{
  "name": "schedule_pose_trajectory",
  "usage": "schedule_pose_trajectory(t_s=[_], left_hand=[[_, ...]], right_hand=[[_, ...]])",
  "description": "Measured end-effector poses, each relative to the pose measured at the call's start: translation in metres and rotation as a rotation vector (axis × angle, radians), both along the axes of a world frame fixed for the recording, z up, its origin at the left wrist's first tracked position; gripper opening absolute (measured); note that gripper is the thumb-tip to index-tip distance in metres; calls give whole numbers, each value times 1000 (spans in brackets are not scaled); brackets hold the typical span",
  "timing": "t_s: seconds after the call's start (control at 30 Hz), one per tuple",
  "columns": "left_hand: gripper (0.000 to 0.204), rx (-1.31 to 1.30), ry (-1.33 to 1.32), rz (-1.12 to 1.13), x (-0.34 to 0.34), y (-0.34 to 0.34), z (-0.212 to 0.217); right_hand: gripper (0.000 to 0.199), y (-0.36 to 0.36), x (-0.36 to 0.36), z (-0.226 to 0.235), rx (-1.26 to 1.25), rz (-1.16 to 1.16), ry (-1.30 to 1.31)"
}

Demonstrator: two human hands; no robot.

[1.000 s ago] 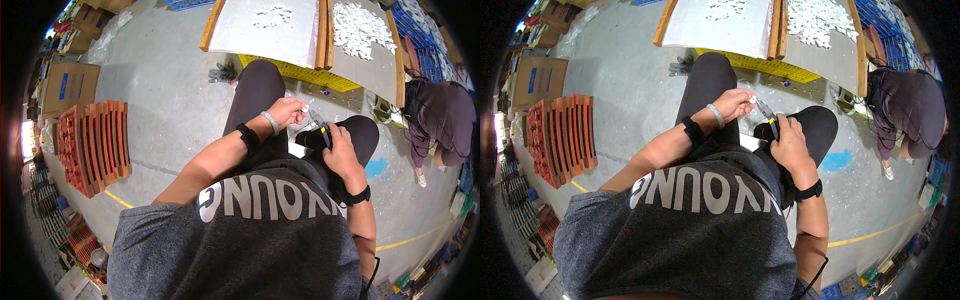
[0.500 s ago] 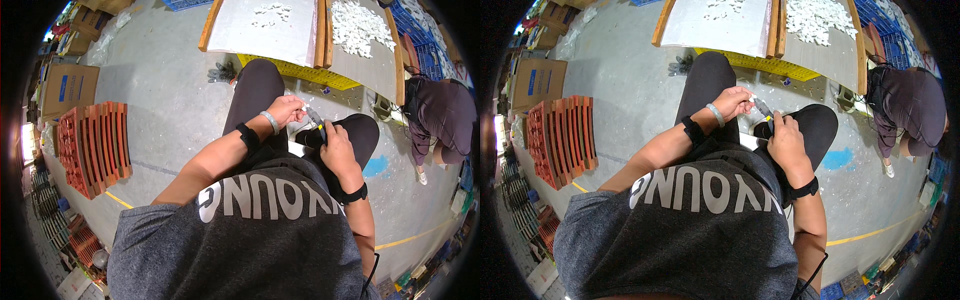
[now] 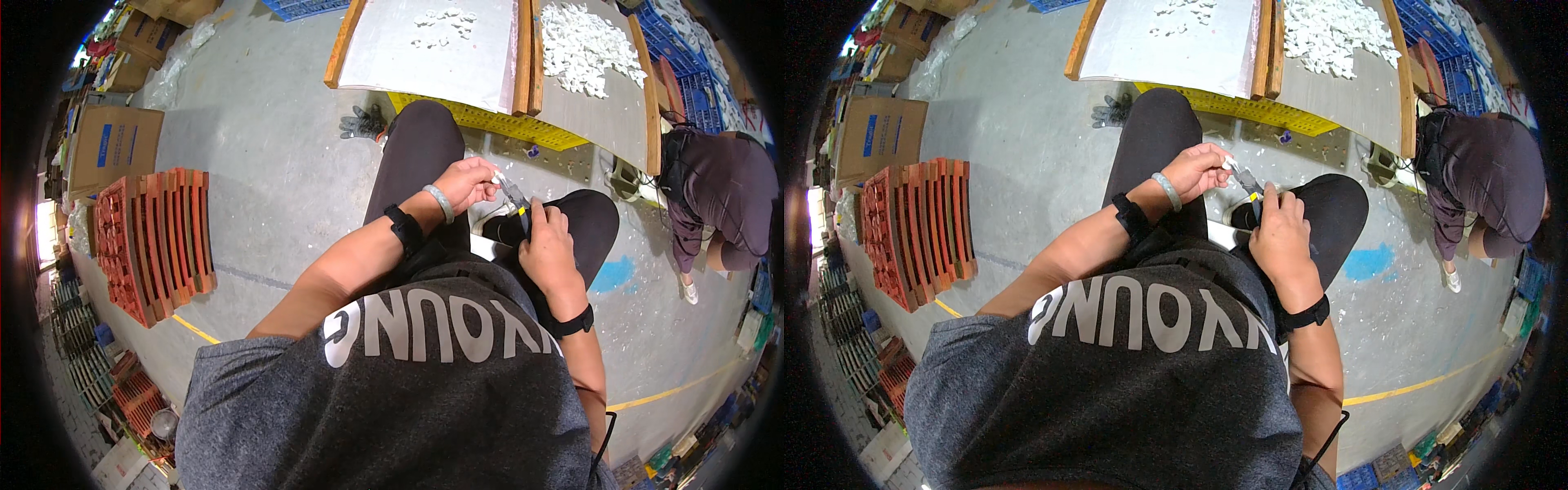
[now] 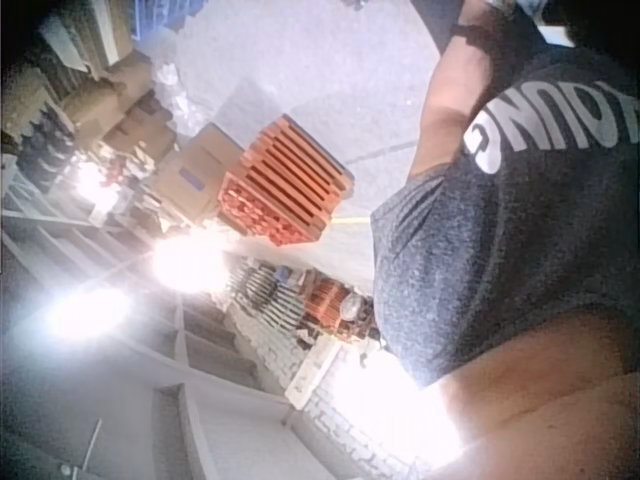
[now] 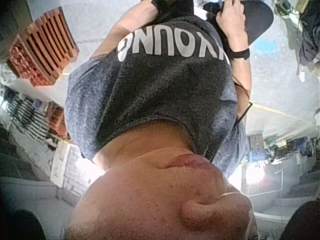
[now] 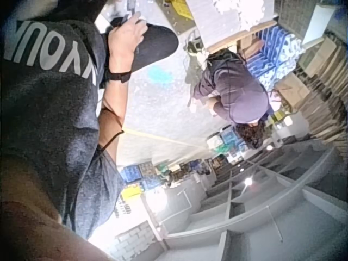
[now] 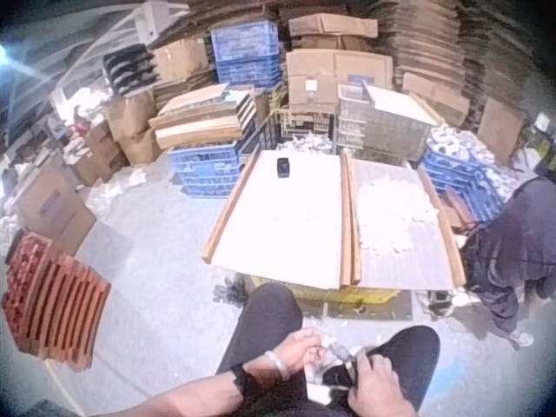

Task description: Using pliers to cut small white plastic parts from a sprue or sheet into a collection tray.

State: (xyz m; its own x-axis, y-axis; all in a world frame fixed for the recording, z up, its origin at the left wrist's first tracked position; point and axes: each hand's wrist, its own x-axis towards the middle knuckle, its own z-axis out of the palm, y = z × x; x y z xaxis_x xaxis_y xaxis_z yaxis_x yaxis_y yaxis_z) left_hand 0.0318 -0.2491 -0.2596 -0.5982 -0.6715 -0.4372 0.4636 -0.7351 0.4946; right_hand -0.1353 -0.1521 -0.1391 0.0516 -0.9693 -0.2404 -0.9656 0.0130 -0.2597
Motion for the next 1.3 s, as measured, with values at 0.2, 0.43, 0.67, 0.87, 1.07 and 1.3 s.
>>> schedule_pose_trajectory(t_s=[0.2, 0.43, 0.67, 0.87, 1.07, 1.3], left_hand=[[10, -37, -44, 25, 0, 1, 0], [12, 7, -38, 13, 3, 1, 8], [13, 53, 17, 5, 5, 0, 12], [16, 14, 18, -15, 3, 0, 12], [19, 5, -66, -66, 1, 0, 15], [21, -6, -131, -105, 1, 1, 19]], right_hand=[[61, -3, 0, -1, -7, 32, 38], [56, -3, -10, -8, 42, -53, -196], [55, 1, -15, -7, -10, -121, -360], [59, 4, -10, -3, -1, -55, -361], [61, 1, -5, 3, -59, 18, -224], [64, 1, -11, 7, -57, 105, -159]])
